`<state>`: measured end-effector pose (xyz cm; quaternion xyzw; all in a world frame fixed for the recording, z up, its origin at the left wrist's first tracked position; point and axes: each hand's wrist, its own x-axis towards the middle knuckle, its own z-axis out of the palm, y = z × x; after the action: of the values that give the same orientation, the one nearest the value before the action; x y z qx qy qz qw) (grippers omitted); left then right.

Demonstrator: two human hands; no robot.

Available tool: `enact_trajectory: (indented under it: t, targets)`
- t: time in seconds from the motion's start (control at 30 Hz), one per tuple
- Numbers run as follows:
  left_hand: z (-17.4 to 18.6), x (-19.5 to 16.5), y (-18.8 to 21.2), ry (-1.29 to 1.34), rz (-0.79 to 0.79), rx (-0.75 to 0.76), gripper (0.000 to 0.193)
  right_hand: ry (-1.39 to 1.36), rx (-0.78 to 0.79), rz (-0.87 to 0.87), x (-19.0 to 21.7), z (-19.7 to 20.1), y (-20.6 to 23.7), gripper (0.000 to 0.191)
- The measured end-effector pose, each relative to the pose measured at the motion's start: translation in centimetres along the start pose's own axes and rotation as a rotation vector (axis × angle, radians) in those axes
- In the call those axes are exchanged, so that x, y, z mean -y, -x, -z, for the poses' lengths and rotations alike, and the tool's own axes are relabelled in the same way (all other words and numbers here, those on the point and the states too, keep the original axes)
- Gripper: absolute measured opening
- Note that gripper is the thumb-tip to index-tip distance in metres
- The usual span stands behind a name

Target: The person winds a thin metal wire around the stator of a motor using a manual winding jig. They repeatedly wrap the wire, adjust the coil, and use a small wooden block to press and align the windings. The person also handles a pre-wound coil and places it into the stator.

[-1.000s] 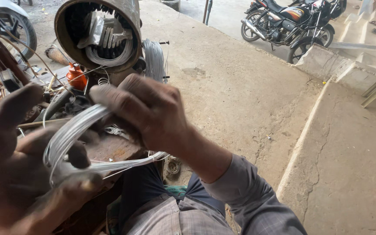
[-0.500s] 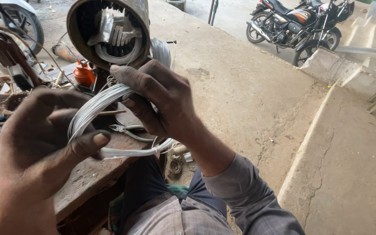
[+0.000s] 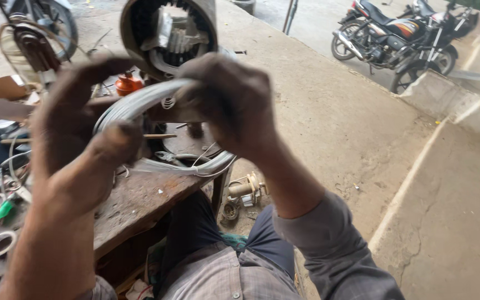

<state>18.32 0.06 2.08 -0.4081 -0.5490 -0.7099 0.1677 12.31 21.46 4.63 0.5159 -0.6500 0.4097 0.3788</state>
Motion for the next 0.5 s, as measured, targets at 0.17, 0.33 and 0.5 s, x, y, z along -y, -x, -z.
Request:
enact_trajectory:
  t: [0.17, 0.33, 0.5]
  targets:
    - [2.3, -0.3, -1.0, -0.268, 0.332, 0.182, 0.035, -0.035, 0.062, -0.093, -0.4, 1.9, -0.3, 0.038]
    - [1.1, -0.1, -1.4, 0.015, 0.256, 0.030, 0.037, -0.251, 0.106, -0.271, -2.5, 0.7, 0.3, 0.041]
    - [0.6, 0.1, -1.4, 0.124, 0.293, -0.186, 0.029, -0.616, 0.148, -0.504, -4.8, 0.5, 1.4, 0.053]
